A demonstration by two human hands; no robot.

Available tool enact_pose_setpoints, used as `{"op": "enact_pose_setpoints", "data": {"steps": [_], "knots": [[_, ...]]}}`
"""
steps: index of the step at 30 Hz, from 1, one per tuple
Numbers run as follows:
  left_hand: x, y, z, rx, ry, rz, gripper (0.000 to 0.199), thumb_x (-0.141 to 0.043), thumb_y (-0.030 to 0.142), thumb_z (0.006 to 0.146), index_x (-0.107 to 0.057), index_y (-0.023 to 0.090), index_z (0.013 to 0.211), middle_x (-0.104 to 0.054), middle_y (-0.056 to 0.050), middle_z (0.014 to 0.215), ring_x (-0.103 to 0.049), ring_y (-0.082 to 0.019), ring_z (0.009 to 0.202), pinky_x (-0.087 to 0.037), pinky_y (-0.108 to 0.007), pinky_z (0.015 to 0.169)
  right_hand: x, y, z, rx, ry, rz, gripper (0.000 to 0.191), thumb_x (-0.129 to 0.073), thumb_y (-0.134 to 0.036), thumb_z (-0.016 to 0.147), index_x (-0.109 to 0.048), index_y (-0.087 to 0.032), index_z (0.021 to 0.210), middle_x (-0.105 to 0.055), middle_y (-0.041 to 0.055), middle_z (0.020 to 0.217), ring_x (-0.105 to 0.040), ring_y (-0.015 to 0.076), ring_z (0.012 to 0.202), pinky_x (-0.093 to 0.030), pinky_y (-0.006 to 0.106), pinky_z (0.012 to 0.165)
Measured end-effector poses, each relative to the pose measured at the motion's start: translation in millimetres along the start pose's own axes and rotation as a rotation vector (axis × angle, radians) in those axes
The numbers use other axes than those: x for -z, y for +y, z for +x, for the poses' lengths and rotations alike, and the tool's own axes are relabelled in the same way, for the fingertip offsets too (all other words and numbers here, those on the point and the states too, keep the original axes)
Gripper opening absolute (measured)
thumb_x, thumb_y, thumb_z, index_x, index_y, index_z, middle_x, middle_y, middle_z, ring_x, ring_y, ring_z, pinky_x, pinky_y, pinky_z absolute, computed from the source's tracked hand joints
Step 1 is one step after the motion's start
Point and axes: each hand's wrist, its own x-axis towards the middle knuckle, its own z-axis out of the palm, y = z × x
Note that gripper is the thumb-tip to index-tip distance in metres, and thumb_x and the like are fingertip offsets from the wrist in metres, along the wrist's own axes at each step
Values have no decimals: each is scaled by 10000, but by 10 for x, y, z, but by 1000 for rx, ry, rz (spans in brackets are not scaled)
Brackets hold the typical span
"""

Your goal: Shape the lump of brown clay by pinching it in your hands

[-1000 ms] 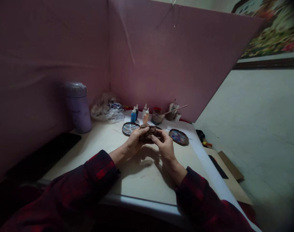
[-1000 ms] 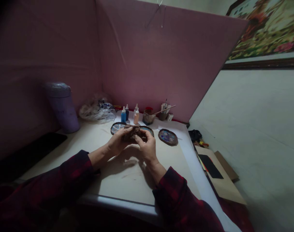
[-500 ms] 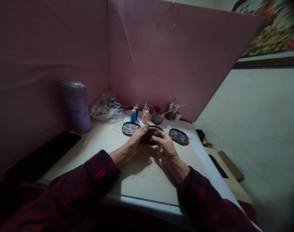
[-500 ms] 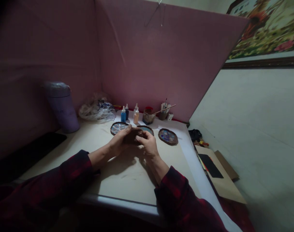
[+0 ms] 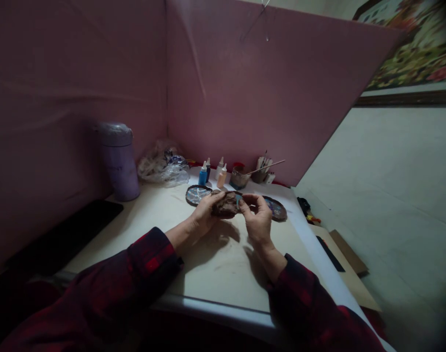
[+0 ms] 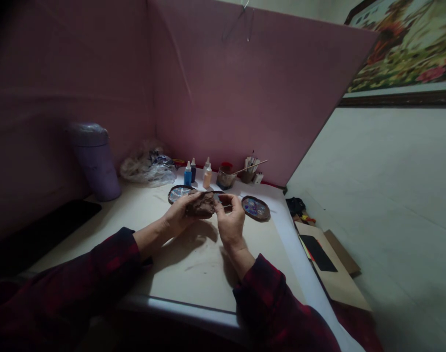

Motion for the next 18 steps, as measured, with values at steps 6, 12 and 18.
{"op": "enact_pose_setpoints", "data": {"steps": [6,12,18], "knots": [[9,-29,-19,-91,-74,132,383,-813,293,690,-663,132,1004,-692,-88,953,-659,-141,743,-535,-272,710,-20,29,6,-85,-63,152,217,-707,-375,741,-613,-183,779,-623,-1,724,-578,150,683,-481,298,674],[53,-106,7,-127,-80,257,502,-847,342,650,-652,111,1051,-692,-102,950,-665,-171,820,-531,-305,780,-38,-38,-38,-78,-115,60,157,-692,-331,702,-628,-190,728,-646,6,687,-589,160,659,-490,312,671],[27,-133,-11,-109,-112,210,458,-839,361,655,-648,107,985,-678,-69,847,-658,-161,737,-536,-304,733,-32,-22,-5,-276,-130,247,247,-775,-375,597,-649,-175,668,-652,3,631,-574,150,601,-490,306,625]]}}
